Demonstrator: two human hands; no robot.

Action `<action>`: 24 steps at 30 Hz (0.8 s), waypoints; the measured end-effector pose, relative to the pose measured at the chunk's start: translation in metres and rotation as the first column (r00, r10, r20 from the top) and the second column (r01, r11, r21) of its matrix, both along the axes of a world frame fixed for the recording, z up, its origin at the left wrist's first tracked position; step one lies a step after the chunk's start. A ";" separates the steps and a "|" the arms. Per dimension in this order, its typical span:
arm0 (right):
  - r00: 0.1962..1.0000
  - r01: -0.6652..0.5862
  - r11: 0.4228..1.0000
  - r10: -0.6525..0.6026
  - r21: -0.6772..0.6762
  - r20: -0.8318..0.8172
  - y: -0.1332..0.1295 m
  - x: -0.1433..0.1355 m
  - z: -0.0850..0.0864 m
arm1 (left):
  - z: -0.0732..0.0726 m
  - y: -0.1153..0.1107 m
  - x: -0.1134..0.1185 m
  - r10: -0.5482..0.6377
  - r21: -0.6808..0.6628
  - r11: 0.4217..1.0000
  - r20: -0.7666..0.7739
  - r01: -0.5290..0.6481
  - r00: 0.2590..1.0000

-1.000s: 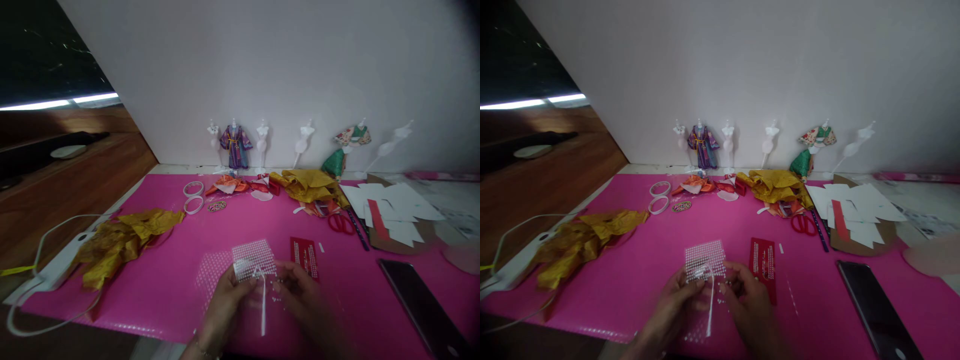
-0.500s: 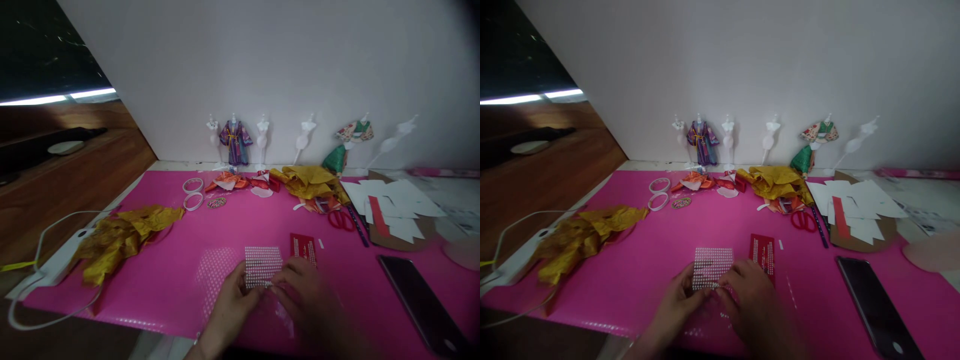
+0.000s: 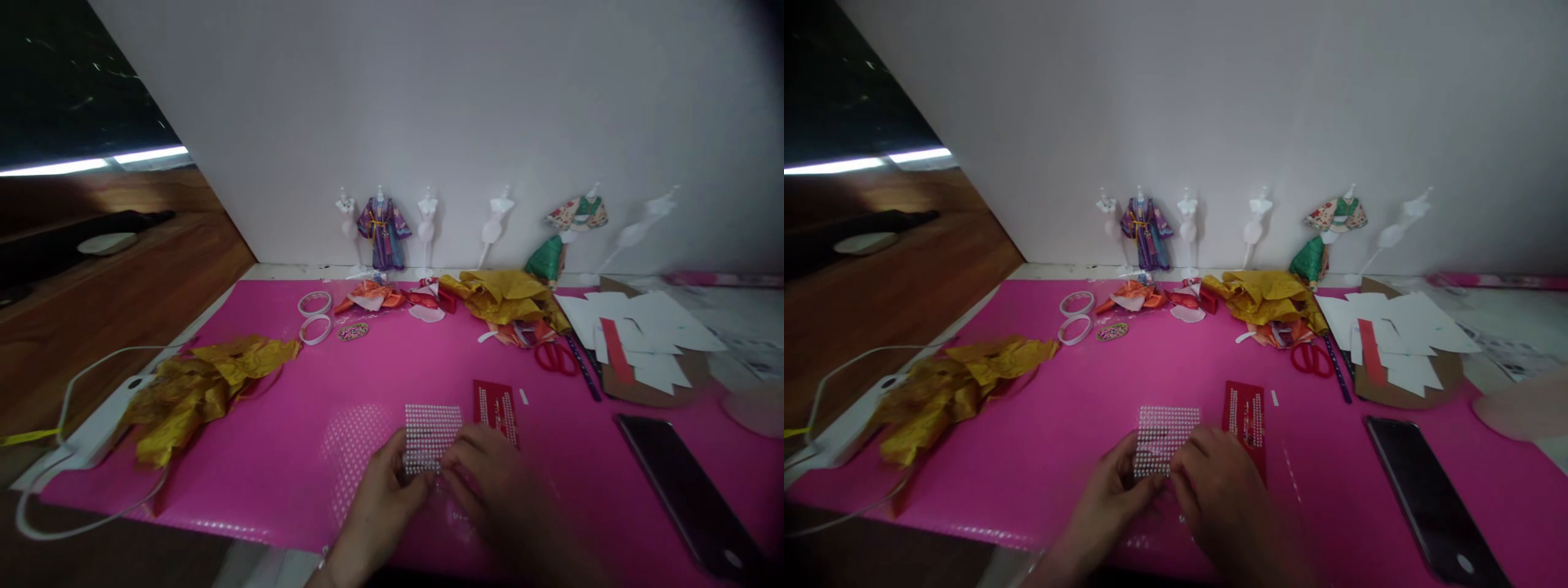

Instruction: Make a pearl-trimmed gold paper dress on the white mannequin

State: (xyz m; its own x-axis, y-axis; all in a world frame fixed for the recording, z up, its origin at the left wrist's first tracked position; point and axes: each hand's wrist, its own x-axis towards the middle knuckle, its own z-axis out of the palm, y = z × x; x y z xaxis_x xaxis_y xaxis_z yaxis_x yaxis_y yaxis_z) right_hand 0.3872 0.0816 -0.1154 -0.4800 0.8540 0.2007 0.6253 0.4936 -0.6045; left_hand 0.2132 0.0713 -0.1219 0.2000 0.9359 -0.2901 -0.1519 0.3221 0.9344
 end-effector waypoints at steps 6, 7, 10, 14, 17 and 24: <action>0.995 -0.020 1.000 0.018 -0.024 -0.094 -0.002 0.002 0.000 | 0.000 0.002 0.000 0.025 0.026 0.999 0.009 -0.025 1.000; 0.995 -0.025 1.000 0.023 -0.013 -0.098 -0.002 0.002 0.000 | 0.001 0.003 0.000 0.026 0.038 0.999 0.023 -0.027 0.999; 0.995 -0.040 0.998 0.045 0.055 -0.089 -0.002 0.000 0.000 | 0.003 0.004 0.000 0.025 0.046 0.999 0.081 -0.029 0.996; 0.994 -0.030 0.996 0.038 0.081 -0.101 -0.002 0.000 0.001 | 0.005 0.004 0.000 -0.004 0.020 1.000 0.149 0.001 0.989; 0.992 -0.031 0.999 0.035 0.041 -0.120 -0.004 0.001 0.004 | 0.005 0.002 0.000 0.003 -0.014 1.000 0.198 0.000 0.980; 0.993 -0.047 0.997 0.054 0.069 -0.106 -0.005 0.002 0.003 | 0.001 -0.001 -0.002 0.007 -0.079 0.997 0.215 0.010 0.977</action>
State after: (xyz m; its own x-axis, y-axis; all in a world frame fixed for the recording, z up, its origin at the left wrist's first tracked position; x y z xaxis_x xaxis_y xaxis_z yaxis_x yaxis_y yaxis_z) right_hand 0.3891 0.0766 -0.1125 -0.4950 0.8122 0.3088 0.5314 0.5642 -0.6319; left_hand 0.2108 0.0705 -0.1207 0.2671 0.9113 -0.3133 -0.3457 0.3941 0.8516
